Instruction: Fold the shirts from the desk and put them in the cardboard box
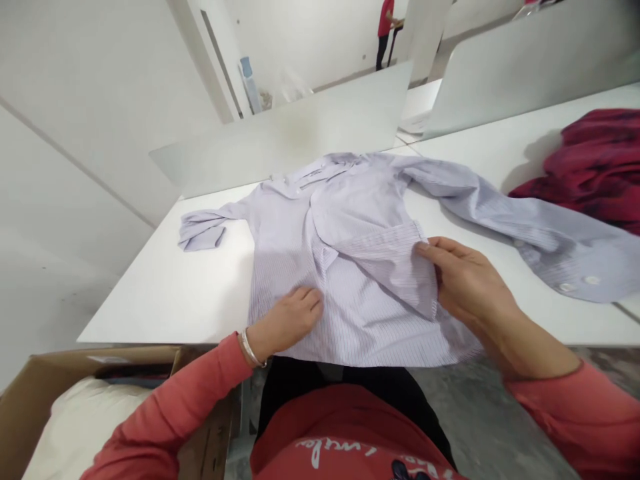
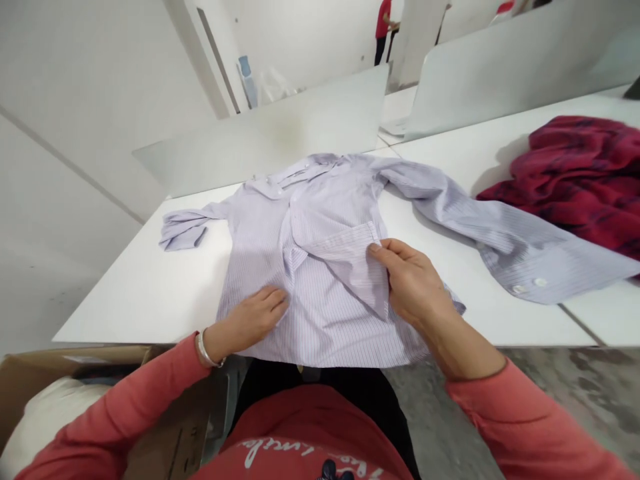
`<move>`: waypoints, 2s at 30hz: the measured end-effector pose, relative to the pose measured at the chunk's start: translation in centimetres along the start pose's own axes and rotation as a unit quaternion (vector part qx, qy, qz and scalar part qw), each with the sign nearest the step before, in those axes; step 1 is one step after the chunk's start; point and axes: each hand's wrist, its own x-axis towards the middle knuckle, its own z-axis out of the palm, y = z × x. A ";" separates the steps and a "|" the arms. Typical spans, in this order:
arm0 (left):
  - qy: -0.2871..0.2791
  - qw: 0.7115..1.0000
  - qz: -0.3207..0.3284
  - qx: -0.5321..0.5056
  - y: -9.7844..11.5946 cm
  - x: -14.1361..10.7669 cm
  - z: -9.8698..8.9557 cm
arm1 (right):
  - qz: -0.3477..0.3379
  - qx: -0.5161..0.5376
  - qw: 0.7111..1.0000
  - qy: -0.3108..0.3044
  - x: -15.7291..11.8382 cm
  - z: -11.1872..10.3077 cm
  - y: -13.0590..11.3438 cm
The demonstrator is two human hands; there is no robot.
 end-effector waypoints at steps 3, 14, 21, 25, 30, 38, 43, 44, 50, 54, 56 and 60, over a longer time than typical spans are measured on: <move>0.028 0.997 -0.074 -0.015 -0.8 -0.5 0.2 | 0.021 0.040 0.999 0.010 0.7 0.0 -0.6; 0.203 0.949 -0.118 -0.213 0.1 -1.8 -1.4 | -0.071 -0.113 0.990 -0.043 1.1 1.8 -0.8; 0.193 0.975 -0.059 0.090 2.0 -0.4 -1.6 | -0.110 -0.175 0.975 -0.080 0.4 2.1 -0.8; 0.177 0.979 0.025 0.099 2.4 0.6 -1.8 | -0.118 -0.176 0.974 -0.079 0.9 2.3 -0.8; 0.333 0.917 -0.161 -0.151 1.1 1.0 -2.3 | -0.110 -0.176 0.977 -0.057 1.4 2.4 -1.1; 0.137 0.983 0.030 -0.119 2.4 0.6 -0.5 | -0.123 -0.176 0.974 -0.076 0.4 2.8 -1.2; 0.060 0.993 0.057 -0.081 2.9 0.9 -0.2 | -0.153 -0.224 0.955 -0.116 -0.6 2.7 -1.6; 0.055 0.993 0.062 -0.079 2.9 1.0 -0.4 | -0.165 -0.241 0.948 -0.129 -0.8 2.6 -1.7; 0.062 0.989 0.064 -0.116 3.0 0.1 -0.3 | -0.346 -0.380 0.792 -0.328 -1.9 2.6 -0.7; 0.123 0.977 -0.034 -0.170 2.7 -3.1 0.7 | -0.378 -0.452 0.676 -0.442 -2.7 0.7 0.5; 0.140 0.970 -0.103 -0.170 2.4 -5.3 1.2 | -0.349 -0.460 0.715 -0.393 -2.9 -1.8 0.2; 0.163 0.956 -0.223 -0.104 1.5 -8.9 2.5 | -0.270 -0.462 0.828 -0.165 -3.4 -8.8 -0.2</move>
